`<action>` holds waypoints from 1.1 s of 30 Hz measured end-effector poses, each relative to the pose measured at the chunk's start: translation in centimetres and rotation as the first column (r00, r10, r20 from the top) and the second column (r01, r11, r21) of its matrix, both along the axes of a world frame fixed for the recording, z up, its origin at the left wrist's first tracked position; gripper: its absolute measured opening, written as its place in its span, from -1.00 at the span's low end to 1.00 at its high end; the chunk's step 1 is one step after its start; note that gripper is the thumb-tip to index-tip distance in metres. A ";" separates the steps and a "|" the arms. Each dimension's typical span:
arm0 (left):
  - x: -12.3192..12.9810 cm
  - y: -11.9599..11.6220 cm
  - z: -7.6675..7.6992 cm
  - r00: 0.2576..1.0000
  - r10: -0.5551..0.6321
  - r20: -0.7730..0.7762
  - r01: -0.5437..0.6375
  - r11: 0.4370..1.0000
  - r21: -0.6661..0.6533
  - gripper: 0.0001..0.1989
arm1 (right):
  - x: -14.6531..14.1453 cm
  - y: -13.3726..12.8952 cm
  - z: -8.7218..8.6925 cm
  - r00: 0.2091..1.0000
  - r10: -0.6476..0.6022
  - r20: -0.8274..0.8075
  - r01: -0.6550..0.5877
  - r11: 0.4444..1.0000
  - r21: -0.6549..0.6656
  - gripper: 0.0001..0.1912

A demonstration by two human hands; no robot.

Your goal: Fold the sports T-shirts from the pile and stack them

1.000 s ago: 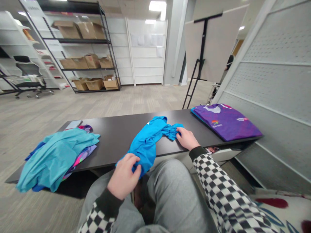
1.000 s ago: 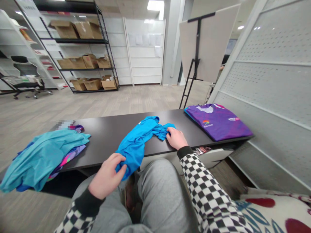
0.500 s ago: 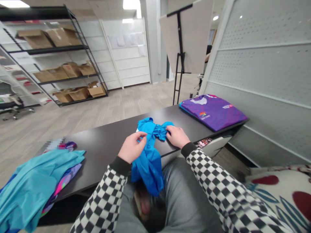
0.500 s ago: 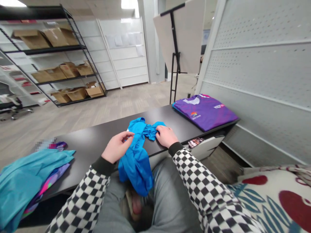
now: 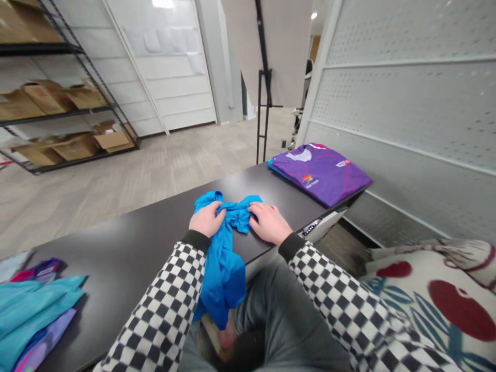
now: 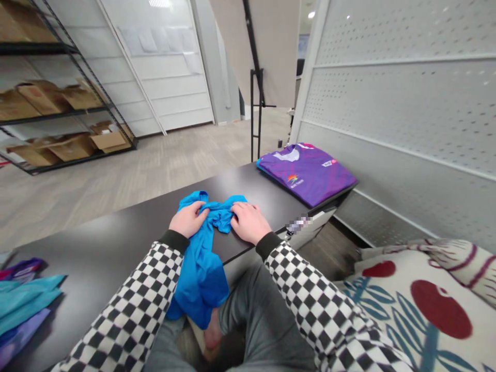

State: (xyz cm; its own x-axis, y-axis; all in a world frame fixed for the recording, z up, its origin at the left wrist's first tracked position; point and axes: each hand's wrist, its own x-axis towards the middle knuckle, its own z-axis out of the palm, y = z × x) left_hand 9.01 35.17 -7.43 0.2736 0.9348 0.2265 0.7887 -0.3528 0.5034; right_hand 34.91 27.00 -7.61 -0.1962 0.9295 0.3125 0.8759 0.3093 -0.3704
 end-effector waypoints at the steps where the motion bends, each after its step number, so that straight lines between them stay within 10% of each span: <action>1: -0.2 0.0 0.0 0.998 -0.003 0.059 0.002 1.000 0.008 -0.74 | 0.2 0.1 -0.2 0.999 -0.030 -0.021 0.030 0.999 0.015 -0.66; 5: -0.7 0.1 -0.3 0.906 -0.004 0.423 -0.021 0.998 0.055 -0.78 | 0.9 0.7 -1.2 0.973 -0.153 -0.174 0.169 0.982 0.079 -0.34; 10: -1.3 0.5 -0.7 0.549 0.069 0.833 -0.015 0.997 -0.073 -0.80 | 0.8 0.8 -1.4 0.989 -0.096 -0.109 0.099 0.995 0.023 -0.18; 17: -5.1 1.4 -0.1 0.250 0.270 0.930 -0.267 0.942 -0.202 -0.67 | -0.1 0.3 0.2 0.990 -0.051 0.133 0.067 0.991 -0.120 -0.43; 28: -8.2 -1.5 -1.5 0.709 0.194 0.678 -0.185 0.979 -0.087 -0.43 | 0.0 0.4 -0.2 0.990 -0.053 0.129 0.065 0.994 -0.091 -0.47; 33: -8.1 -1.4 -1.6 0.778 0.203 0.595 -0.185 0.978 -0.092 -0.64 | 0.1 0.6 -0.4 0.991 -0.056 0.122 0.068 0.993 -0.096 -0.47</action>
State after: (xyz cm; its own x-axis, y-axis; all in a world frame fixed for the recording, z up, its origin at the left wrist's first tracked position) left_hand 0.96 33.79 -9.03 -0.0964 0.9613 0.2580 0.3761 -0.2048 0.9037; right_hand 34.97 27.64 -8.02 -0.1674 0.9662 0.1959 0.9317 0.2200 -0.2890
